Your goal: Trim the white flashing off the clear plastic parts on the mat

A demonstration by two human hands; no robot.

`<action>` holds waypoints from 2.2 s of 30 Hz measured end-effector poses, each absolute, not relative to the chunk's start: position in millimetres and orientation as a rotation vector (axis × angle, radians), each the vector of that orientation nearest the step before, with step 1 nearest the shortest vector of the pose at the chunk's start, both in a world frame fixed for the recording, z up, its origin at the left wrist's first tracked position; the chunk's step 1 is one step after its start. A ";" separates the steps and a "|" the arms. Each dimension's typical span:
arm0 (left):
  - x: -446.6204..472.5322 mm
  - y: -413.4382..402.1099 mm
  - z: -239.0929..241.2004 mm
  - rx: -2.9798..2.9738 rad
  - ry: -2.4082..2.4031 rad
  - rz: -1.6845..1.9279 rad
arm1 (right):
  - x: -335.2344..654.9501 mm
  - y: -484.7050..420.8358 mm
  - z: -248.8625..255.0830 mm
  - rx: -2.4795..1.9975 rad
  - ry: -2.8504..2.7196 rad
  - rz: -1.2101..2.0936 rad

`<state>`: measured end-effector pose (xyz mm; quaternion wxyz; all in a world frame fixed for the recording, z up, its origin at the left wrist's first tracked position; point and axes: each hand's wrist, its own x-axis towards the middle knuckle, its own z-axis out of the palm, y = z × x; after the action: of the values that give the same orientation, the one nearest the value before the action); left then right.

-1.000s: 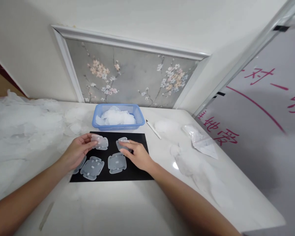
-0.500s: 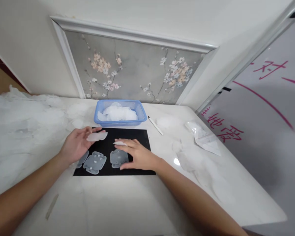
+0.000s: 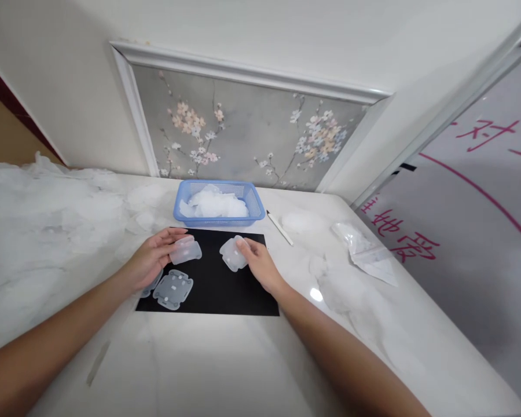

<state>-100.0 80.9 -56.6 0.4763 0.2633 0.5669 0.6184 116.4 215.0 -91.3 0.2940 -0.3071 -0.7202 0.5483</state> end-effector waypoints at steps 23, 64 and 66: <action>-134.4 58.9 -26.3 1.565 1.851 0.767 | 56.9 186.4 -65.2 -0.803 -1.667 1.901; -111.0 81.7 -56.6 0.630 1.390 1.241 | 103.5 231.1 -75.4 -0.848 -1.741 1.783; -110.5 81.0 -56.9 0.715 1.462 1.225 | 104.5 232.0 -75.1 -0.739 -1.950 1.682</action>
<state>-110.5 81.0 -56.9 0.5249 0.2987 0.6109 0.5119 104.5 232.0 -75.1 0.2292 -0.2686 -0.7085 0.6111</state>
